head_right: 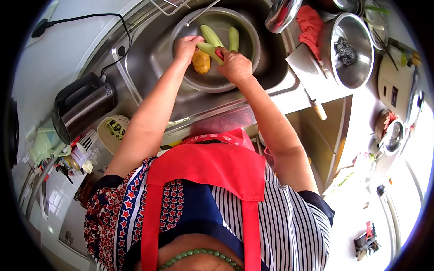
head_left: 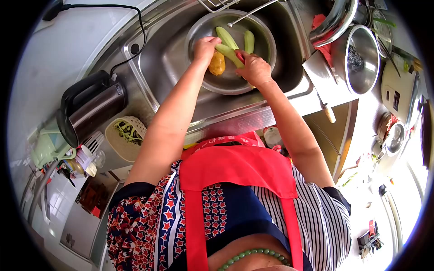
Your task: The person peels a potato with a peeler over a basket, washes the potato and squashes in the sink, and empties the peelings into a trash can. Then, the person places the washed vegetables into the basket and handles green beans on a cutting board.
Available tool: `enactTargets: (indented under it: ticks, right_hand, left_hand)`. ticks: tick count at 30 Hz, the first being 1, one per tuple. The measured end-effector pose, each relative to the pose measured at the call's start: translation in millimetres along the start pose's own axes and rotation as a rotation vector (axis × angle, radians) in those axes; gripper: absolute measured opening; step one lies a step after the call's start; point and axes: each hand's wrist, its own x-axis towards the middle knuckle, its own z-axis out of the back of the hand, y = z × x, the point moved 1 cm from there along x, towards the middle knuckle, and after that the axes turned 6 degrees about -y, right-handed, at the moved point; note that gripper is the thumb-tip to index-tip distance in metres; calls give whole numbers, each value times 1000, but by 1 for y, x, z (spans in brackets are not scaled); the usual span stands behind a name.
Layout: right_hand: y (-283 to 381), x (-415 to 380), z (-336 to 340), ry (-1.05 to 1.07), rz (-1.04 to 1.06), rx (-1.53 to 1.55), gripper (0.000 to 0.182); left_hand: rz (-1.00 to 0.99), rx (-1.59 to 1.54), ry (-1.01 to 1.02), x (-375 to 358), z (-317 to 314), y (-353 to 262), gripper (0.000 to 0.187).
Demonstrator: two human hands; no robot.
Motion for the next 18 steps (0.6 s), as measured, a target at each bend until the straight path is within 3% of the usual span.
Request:
enactTargets:
  ticks: [2,5,10,13,17,18]
  right_hand:
    - [-8,4,-5,-8,-5,-8,56]
    - [-27,13,-5,-72,-54,-8,52]
    - [-18,27,-15,-319,32,141,43]
    - [5,44,-34,7,-123,263,43]
    - [22,63,-72,211,-122,193,52]
    - [15,70,-96,173,-121,241,56]
  left_hand:
    - [72,-151,-55,-2,10,0,15]
    - [169,-19,-166,-12,13,0,15]
    - [-21,200,-192,-31,18,37,20]
    - [106,133,-210,-55,19,50,21]
    - [83,270,-121,-111,38,24,19]
    - [132,210,-58,-125,46,13,19]
